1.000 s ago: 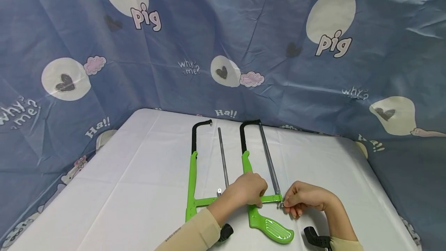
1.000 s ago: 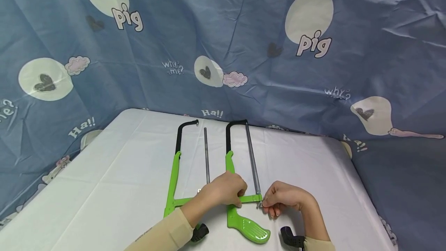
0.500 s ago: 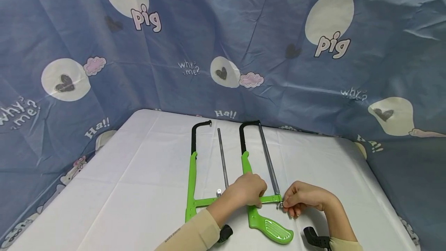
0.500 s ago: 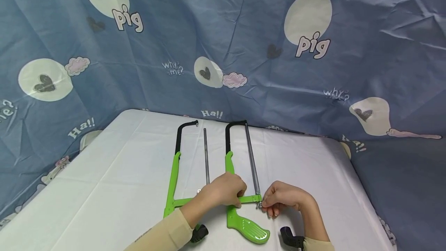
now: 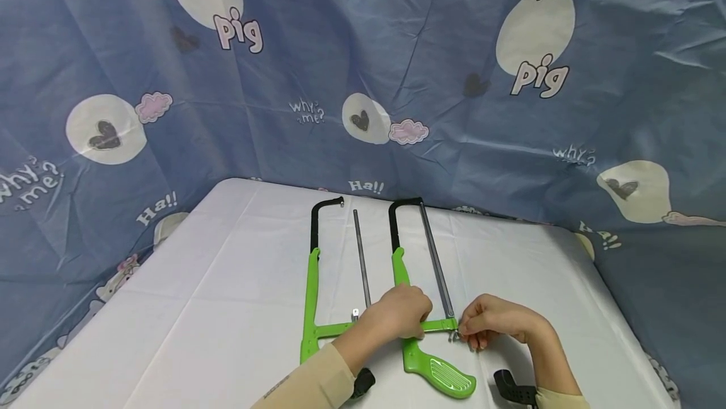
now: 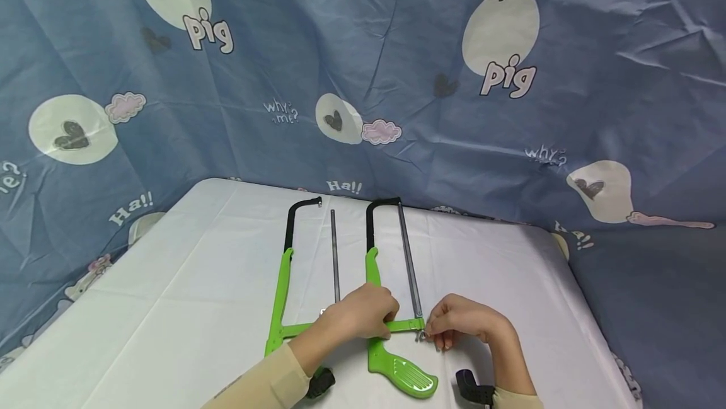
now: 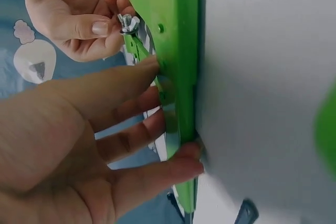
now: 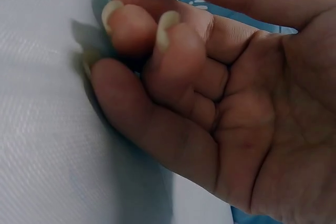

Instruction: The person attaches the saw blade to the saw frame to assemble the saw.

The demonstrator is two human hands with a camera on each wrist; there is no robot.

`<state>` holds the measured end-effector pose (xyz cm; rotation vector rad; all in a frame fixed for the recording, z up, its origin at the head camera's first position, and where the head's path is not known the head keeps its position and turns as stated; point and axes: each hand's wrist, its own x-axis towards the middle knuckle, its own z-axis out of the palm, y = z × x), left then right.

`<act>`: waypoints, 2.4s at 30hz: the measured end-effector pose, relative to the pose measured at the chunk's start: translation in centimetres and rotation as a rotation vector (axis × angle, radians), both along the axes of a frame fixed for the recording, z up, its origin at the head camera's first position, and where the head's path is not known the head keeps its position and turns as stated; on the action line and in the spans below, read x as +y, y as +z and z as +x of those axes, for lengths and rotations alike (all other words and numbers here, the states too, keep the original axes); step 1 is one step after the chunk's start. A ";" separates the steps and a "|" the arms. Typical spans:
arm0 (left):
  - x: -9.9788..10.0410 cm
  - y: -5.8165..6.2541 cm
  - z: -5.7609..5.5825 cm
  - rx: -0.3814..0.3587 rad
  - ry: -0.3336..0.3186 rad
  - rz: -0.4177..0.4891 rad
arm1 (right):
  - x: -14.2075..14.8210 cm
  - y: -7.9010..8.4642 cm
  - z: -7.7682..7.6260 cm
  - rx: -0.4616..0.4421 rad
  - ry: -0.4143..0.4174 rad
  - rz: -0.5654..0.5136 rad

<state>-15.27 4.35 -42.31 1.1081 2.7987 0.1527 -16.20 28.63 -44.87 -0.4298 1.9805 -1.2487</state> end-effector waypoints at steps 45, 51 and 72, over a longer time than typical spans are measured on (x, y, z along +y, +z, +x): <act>-2.5 0.9 0.2 -0.016 0.129 0.099 | -3.6 1.7 0.2 0.432 -0.166 0.034; -3.2 0.8 0.2 -0.017 0.126 0.145 | -4.5 2.0 0.8 0.440 -0.162 0.016; -7.6 0.8 -1.2 -0.003 0.240 0.152 | -8.0 2.4 0.4 0.547 -0.165 0.103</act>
